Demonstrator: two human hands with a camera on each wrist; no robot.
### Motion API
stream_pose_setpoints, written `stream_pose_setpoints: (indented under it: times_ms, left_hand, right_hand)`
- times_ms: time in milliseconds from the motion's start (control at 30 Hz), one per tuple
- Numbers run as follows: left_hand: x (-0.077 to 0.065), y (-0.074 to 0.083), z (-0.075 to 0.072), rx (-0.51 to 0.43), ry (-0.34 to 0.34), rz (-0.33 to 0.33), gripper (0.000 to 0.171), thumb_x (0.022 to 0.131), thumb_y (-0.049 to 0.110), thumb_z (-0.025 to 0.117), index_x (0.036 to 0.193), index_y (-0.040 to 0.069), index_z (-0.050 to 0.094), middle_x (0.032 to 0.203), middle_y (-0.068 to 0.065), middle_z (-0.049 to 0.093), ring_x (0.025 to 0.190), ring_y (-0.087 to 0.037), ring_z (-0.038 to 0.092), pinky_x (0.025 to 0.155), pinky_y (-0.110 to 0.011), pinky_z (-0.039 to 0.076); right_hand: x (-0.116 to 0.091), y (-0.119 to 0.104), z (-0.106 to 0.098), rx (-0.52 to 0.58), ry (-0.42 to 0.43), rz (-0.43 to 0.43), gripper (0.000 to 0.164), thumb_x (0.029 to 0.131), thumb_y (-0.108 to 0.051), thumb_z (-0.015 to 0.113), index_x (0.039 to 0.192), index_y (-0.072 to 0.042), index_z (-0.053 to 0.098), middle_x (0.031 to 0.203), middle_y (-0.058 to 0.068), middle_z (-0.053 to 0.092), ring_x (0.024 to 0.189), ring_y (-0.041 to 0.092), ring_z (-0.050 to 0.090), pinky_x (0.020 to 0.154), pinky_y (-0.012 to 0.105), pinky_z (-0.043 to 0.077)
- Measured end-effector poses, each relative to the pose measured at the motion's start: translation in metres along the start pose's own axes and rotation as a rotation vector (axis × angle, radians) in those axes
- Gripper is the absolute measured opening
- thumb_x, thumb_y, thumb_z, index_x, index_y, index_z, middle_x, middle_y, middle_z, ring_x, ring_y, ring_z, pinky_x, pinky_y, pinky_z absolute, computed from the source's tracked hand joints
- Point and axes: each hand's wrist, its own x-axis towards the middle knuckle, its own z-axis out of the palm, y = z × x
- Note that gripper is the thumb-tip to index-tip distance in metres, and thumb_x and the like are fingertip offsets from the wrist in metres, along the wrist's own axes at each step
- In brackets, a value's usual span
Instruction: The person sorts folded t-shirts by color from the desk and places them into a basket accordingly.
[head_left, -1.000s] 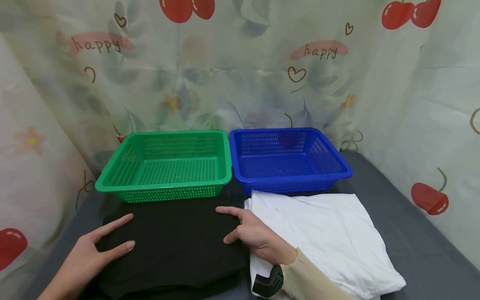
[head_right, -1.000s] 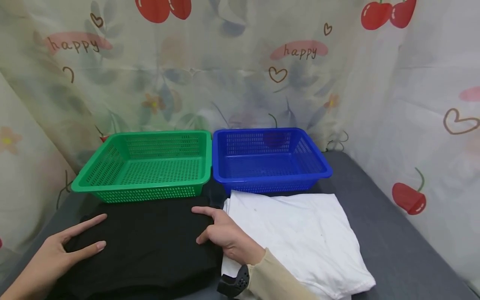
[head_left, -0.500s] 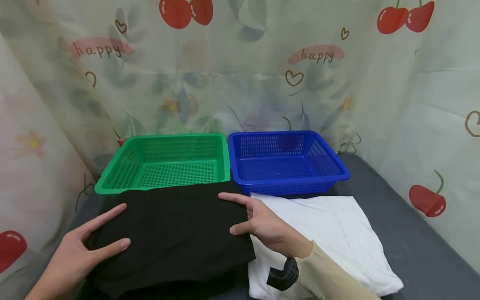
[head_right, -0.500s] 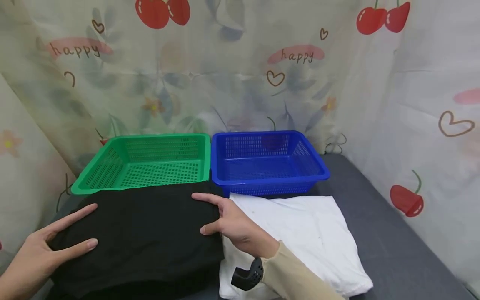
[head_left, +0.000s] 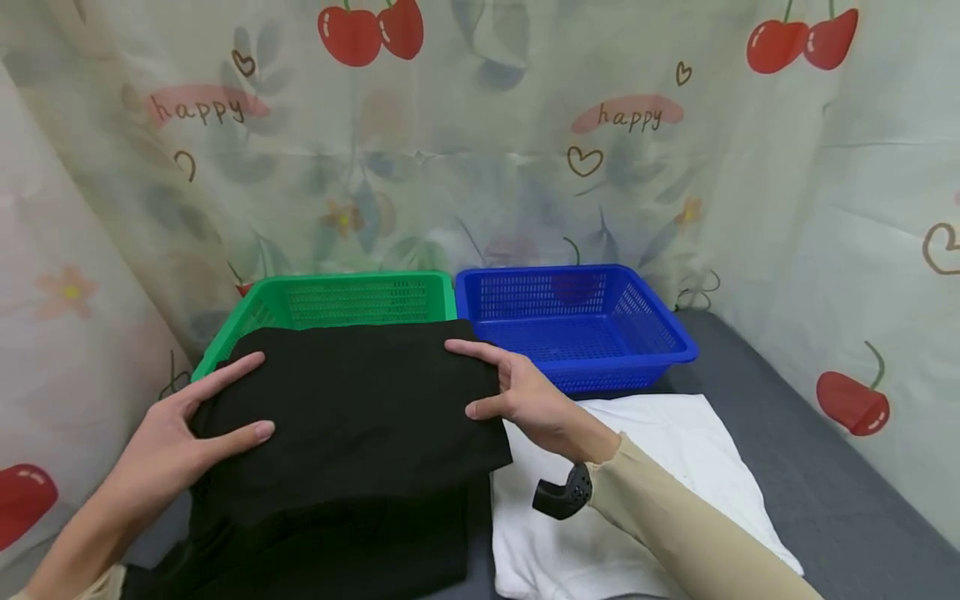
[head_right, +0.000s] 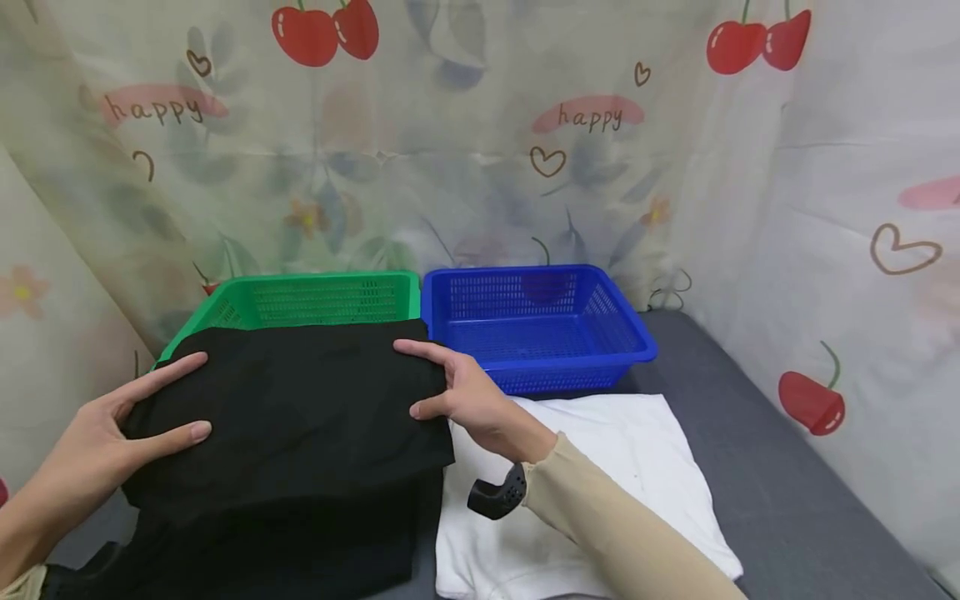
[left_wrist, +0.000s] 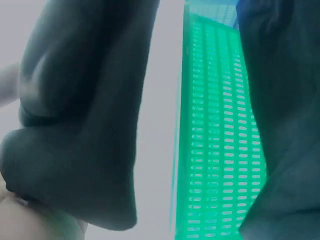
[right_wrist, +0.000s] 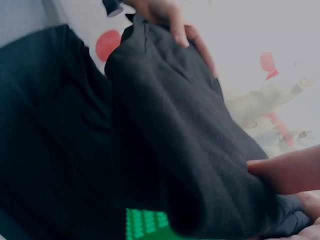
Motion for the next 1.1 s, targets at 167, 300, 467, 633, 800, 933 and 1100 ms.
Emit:
stream_pose_setpoints:
  times_ms: [167,300,467,633,800,933,1100]
  left_hand:
    - [0.025,0.007,-0.011,0.027,-0.016,0.055,0.073,0.091,0.032,0.072,0.154,0.037,0.034,0.150,-0.014,0.037,0.110,-0.001,0.055,0.077,-0.029,0.055]
    - [0.051,0.013,-0.022,0.065,-0.031,0.063,0.076,0.089,0.035,0.075,0.153,0.039,0.034,0.152,-0.009,0.035,0.114,-0.007,0.056,0.079,-0.027,0.053]
    - [0.084,0.018,-0.036,0.091,-0.049,0.042,0.080,0.087,0.041,0.076,0.154,0.038,0.033,0.157,-0.006,0.027,0.127,-0.025,0.047,0.082,-0.022,0.049]
    - [0.111,0.012,-0.046,0.112,-0.069,0.011,0.085,0.085,0.046,0.076,0.156,0.033,0.030,0.156,-0.012,0.028,0.129,-0.030,0.046,0.089,-0.034,0.050]
    - [0.136,0.003,-0.054,0.132,-0.083,-0.008,0.089,0.086,0.047,0.074,0.157,0.030,0.025,0.157,-0.017,0.025,0.130,-0.033,0.045,0.092,-0.044,0.048]
    - [0.148,-0.004,-0.061,0.146,-0.078,-0.017,0.088,0.088,0.042,0.074,0.158,0.026,0.023,0.157,-0.022,0.023,0.131,-0.038,0.041,0.095,-0.048,0.045]
    - [0.154,-0.006,-0.065,0.154,-0.062,-0.005,0.091,0.086,0.045,0.075,0.158,0.023,0.023,0.159,-0.021,0.015,0.135,-0.041,0.033,0.099,-0.056,0.038]
  right_hand:
    - [0.021,-0.010,-0.012,-0.004,-0.019,0.000,0.074,0.085,0.018,0.062,0.148,-0.017,0.046,0.141,0.012,0.050,0.123,0.029,0.054,0.095,0.043,0.049]
    - [0.041,-0.020,-0.024,0.015,-0.020,0.022,0.073,0.085,0.019,0.061,0.147,-0.016,0.047,0.141,0.013,0.050,0.122,0.031,0.054,0.093,0.046,0.050]
    - [0.071,-0.033,-0.033,0.003,0.022,0.033,0.071,0.085,0.021,0.061,0.145,-0.015,0.049,0.137,0.013,0.052,0.119,0.032,0.057,0.091,0.046,0.051]
    - [0.098,-0.031,-0.036,-0.023,0.088,0.064,0.068,0.085,0.021,0.059,0.143,-0.013,0.051,0.135,0.013,0.053,0.117,0.031,0.058,0.090,0.044,0.051]
    - [0.120,-0.023,-0.037,-0.020,0.186,0.065,0.065,0.085,0.022,0.058,0.140,-0.011,0.055,0.137,0.011,0.052,0.118,0.028,0.057,0.090,0.040,0.052]
    - [0.133,-0.016,-0.033,0.011,0.240,0.053,0.066,0.084,0.023,0.057,0.140,-0.011,0.056,0.141,0.011,0.049,0.120,0.026,0.055,0.092,0.038,0.051]
    - [0.142,-0.014,-0.029,0.025,0.250,0.030,0.067,0.084,0.024,0.056,0.141,-0.011,0.055,0.146,0.008,0.044,0.123,0.026,0.053,0.092,0.036,0.051]
